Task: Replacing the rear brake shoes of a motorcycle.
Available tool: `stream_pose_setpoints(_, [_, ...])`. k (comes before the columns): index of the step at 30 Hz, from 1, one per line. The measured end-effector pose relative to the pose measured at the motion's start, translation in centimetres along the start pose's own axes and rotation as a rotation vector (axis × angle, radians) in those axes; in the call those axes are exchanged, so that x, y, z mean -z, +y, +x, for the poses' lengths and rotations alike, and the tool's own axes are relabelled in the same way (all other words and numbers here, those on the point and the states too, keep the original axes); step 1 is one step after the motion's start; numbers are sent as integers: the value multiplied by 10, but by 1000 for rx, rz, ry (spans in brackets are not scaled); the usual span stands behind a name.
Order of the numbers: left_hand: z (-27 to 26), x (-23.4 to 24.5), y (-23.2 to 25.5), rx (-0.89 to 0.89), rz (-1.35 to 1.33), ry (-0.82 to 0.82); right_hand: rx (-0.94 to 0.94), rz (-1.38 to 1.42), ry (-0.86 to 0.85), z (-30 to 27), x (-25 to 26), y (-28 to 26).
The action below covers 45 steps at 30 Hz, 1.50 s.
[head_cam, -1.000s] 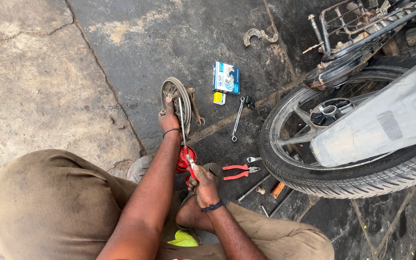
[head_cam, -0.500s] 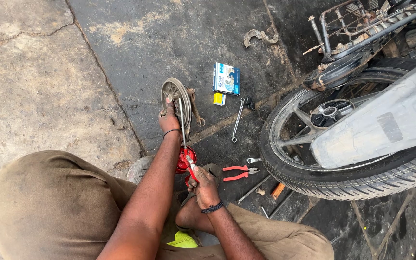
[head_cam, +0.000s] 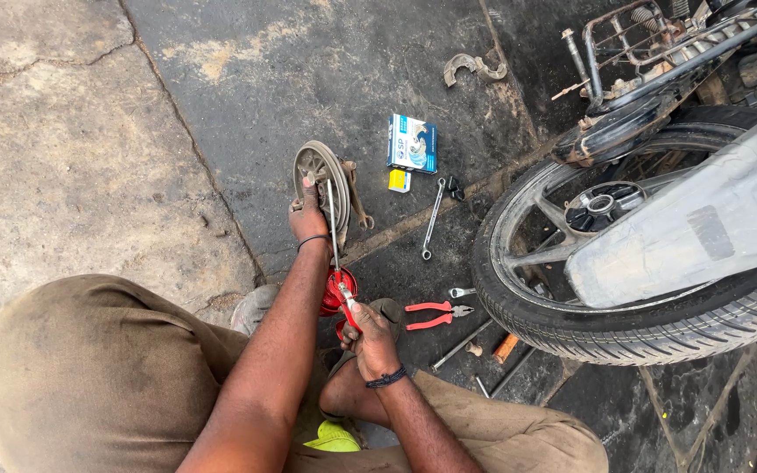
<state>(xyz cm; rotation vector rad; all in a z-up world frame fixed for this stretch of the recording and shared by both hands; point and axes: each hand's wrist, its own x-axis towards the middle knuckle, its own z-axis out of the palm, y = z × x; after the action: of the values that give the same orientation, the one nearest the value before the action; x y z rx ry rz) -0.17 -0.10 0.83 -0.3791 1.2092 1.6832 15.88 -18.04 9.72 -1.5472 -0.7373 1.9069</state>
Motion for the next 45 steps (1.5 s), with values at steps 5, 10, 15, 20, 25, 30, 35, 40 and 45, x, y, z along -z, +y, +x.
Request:
stream_pose_setpoints(5, [5,0,-4,-15,-59,-23,12,-6,-18,1,0,0])
stream_pose_setpoints(10, [10,2,-10,-28,-47,-18,2,9,-22,2,1,2])
stream_pose_setpoints(15, [13,3,-12,-28,-45,2,8,5,-25,3,2,4])
stream_pose_setpoints(20, [10,2,-9,-9,-22,11,-3,5,-5,4,2,3])
stream_pose_setpoints(25, [6,2,-5,1,-21,-4,1,-8,4,2,2,0])
stream_pose_setpoints(30, [0,1,-1,21,-37,-47,8,-19,11,0,3,-1])
stream_pose_setpoints(35, [4,1,-5,30,-26,-55,3,-5,12,-1,1,-2])
stream_pose_setpoints(40, [8,3,-9,30,-45,-39,0,-4,22,0,1,-1])
stream_pose_setpoints(45, [13,5,-13,35,-37,-6,-7,-7,20,0,0,-1])
